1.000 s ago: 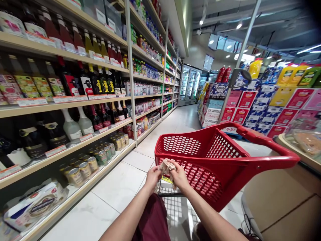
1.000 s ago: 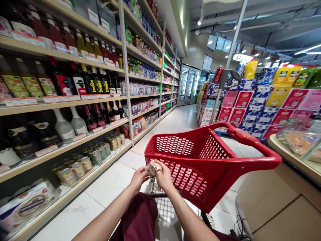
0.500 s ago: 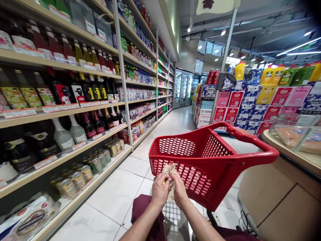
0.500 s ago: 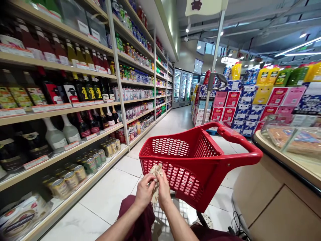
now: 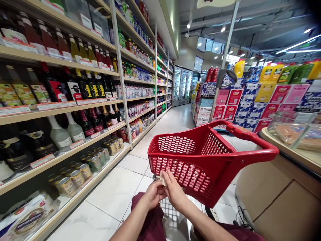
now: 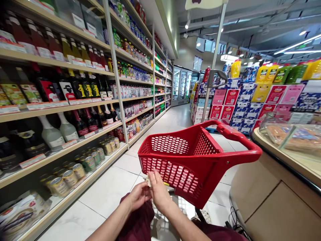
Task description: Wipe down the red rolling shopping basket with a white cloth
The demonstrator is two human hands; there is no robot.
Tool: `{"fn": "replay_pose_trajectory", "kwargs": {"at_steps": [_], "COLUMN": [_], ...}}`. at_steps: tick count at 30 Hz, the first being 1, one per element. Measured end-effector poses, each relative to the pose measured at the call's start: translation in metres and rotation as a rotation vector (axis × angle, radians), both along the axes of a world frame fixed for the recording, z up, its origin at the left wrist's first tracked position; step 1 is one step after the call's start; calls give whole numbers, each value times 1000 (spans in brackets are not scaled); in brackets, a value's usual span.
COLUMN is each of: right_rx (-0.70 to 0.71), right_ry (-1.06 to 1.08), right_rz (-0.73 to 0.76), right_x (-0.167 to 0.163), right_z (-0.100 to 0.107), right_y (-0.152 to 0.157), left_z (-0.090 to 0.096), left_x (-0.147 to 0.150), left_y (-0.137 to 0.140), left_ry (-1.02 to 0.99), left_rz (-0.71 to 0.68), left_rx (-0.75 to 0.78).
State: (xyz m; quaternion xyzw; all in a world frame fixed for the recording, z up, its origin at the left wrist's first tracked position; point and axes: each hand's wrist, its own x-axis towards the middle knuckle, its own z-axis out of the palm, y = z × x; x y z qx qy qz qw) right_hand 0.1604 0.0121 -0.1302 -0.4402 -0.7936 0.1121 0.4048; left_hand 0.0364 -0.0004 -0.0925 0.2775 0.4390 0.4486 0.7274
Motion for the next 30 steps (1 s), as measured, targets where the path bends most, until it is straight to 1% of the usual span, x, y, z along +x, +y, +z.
{"fn": "replay_pose_trajectory", "kwargs": {"at_steps": [2, 5, 7, 9, 11, 12, 14, 15, 17, 19, 21, 22, 23, 26, 27, 28, 30], "right_rx": [114, 293, 401, 484, 550, 568, 569, 555, 522, 510, 516, 526, 537, 535, 516, 491, 433], "right_ry": [-104, -127, -146, -238, -355, -404, -486, -532, -629, -690, -703, -690, -664, -549, -531, -532, -564], "right_rz": [-2, -33, -40, 34, 117, 122, 84, 76, 120, 186, 203, 191, 163, 32, 20, 36, 115], "right_x": [-2, -5, -6, -8, -11, -14, -20, -23, -24, -18, -8, -1, 5, 20, 24, 28, 34], "right_z": [-3, -4, 1, 15, 36, 46, 61, 62, 51, 30, 15, 14, 18, 41, 46, 49, 44], "right_y": [1, 3, 7, 16, 32, 43, 62, 69, 73, 67, 58, 56, 56, 64, 67, 69, 68], "left_z": [-2, -4, -5, -6, -9, -11, -13, -13, -11, -9, -8, -9, -10, -13, -13, -12, -10], "left_x": [-2, 1, 3, 0, -8, -14, -27, -33, -45, -51, -51, -49, -44, -21, -12, -3, 11], "left_y": [0, 2, 5, 8, 12, 15, 21, 24, 29, 33, 37, 39, 41, 45, 46, 46, 46], "left_ry": [-15, -29, -18, 18, 86, 132, 235, 285, 371, 432, 468, 477, 482, 479, 476, 473, 470], "left_rz": [1, 4, 5, 16, 40, 60, 112, 142, 191, 216, 230, 236, 240, 227, 213, 196, 165], "left_rx": [-39, -54, -56, -64, -74, -79, -83, -80, -62, -34, -1, 15, 30, 76, 96, 117, 157]}}
